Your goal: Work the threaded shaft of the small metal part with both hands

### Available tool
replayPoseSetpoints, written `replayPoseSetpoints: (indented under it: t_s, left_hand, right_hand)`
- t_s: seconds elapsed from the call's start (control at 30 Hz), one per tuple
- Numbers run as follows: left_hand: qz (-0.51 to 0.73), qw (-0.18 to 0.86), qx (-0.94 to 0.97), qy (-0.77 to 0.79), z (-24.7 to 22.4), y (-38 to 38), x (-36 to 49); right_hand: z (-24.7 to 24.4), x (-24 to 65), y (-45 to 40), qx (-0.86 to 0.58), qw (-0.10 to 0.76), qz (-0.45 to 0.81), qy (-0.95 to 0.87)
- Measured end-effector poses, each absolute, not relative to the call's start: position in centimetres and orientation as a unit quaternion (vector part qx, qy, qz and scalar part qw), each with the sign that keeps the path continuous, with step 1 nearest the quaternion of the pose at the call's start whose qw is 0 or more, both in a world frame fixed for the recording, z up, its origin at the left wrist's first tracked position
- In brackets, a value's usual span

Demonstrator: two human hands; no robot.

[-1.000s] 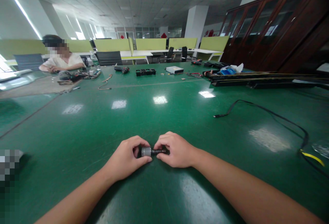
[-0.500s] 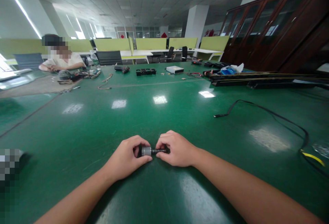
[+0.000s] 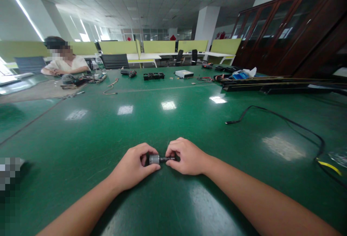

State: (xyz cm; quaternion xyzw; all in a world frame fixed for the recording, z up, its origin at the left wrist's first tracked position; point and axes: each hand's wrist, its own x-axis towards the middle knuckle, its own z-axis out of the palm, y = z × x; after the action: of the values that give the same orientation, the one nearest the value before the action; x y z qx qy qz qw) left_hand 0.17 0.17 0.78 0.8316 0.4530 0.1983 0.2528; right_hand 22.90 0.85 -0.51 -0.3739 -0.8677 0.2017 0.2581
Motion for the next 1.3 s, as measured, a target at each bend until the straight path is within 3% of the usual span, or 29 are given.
replayPoseSetpoints:
  t_s: [1.3]
  left_hand:
    - [0.202, 0.266, 0.820, 0.466, 1.1, 0.0, 0.3]
  right_hand:
    - [-0.7, 25.6, 2.0, -0.393, 0.245, 0.203, -0.863]
